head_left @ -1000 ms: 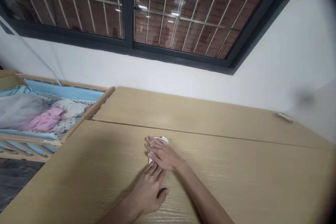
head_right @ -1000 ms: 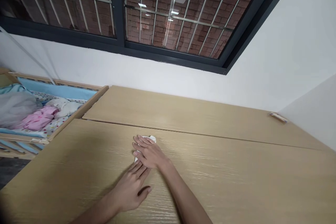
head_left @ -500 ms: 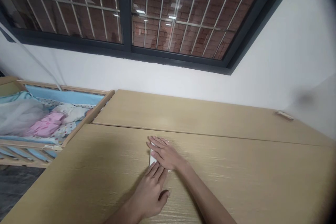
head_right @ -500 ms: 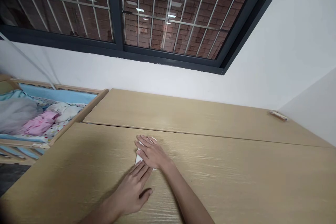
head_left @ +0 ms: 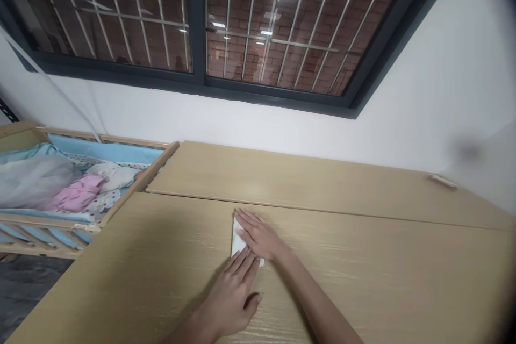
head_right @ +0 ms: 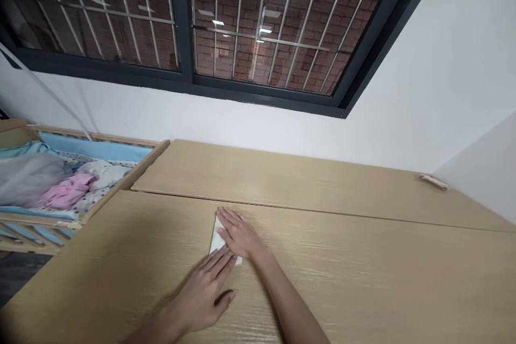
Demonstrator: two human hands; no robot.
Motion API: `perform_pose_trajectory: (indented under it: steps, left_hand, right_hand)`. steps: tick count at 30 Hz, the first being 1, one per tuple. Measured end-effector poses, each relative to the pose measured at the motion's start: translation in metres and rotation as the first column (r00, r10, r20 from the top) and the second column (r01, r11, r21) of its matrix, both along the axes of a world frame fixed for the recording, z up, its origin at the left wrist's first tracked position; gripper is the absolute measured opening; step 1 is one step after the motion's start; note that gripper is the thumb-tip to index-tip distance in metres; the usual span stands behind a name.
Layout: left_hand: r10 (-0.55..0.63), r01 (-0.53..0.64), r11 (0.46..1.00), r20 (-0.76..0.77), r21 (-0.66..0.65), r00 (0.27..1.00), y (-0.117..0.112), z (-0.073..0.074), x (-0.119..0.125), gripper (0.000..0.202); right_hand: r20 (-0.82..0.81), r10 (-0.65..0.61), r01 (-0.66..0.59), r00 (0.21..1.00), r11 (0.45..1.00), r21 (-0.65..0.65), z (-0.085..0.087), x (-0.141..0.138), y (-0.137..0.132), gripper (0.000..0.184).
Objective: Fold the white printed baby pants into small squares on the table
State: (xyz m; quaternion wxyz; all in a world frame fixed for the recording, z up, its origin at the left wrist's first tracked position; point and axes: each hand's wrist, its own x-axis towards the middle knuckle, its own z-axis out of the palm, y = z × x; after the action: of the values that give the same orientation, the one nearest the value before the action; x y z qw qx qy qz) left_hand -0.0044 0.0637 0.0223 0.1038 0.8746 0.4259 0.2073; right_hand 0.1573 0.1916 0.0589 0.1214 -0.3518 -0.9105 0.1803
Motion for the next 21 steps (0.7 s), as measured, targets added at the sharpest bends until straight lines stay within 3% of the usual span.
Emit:
perform_pose_trajectory:
  steps: [8, 11, 13, 15, 17, 21]
  left_hand:
    - [0.019, -0.021, 0.999, 0.054, 0.031, 0.998, 0.001, 0.005, -0.001, 0.061]
    - [0.236, -0.237, 0.971, 0.135, -0.009, 0.962, 0.009, 0.008, -0.005, 0.044]
    - [0.426, -0.426, 0.904, 0.149, -0.035, 0.892, 0.015, 0.008, -0.007, 0.032]
    - [0.550, -0.547, 0.835, 0.133, -0.059, 0.825, 0.020, 0.006, -0.010, 0.029]
    - [0.588, -0.581, 0.809, 0.109, -0.086, 0.802, 0.024, 0.003, -0.011, 0.031]
    - [0.558, -0.545, 0.826, 0.070, -0.144, 0.827, 0.029, -0.003, -0.011, 0.029]
  right_hand:
    - [0.004, -0.209, 0.209, 0.978, 0.978, -0.006, -0.017, 0.015, 0.007, 0.061]
    - [-0.088, -0.369, 0.378, 0.925, 0.918, 0.124, -0.026, 0.017, 0.009, 0.061]
    - [-0.166, -0.465, 0.491, 0.869, 0.848, 0.197, -0.031, 0.017, 0.011, 0.055]
    - [-0.232, -0.490, 0.534, 0.840, 0.821, 0.201, -0.035, 0.016, 0.011, 0.042]
    - [-0.297, -0.465, 0.523, 0.834, 0.838, 0.155, -0.038, 0.014, 0.011, 0.031]
    - [-0.404, -0.433, 0.493, 0.806, 0.868, 0.052, -0.039, 0.010, 0.010, 0.024]
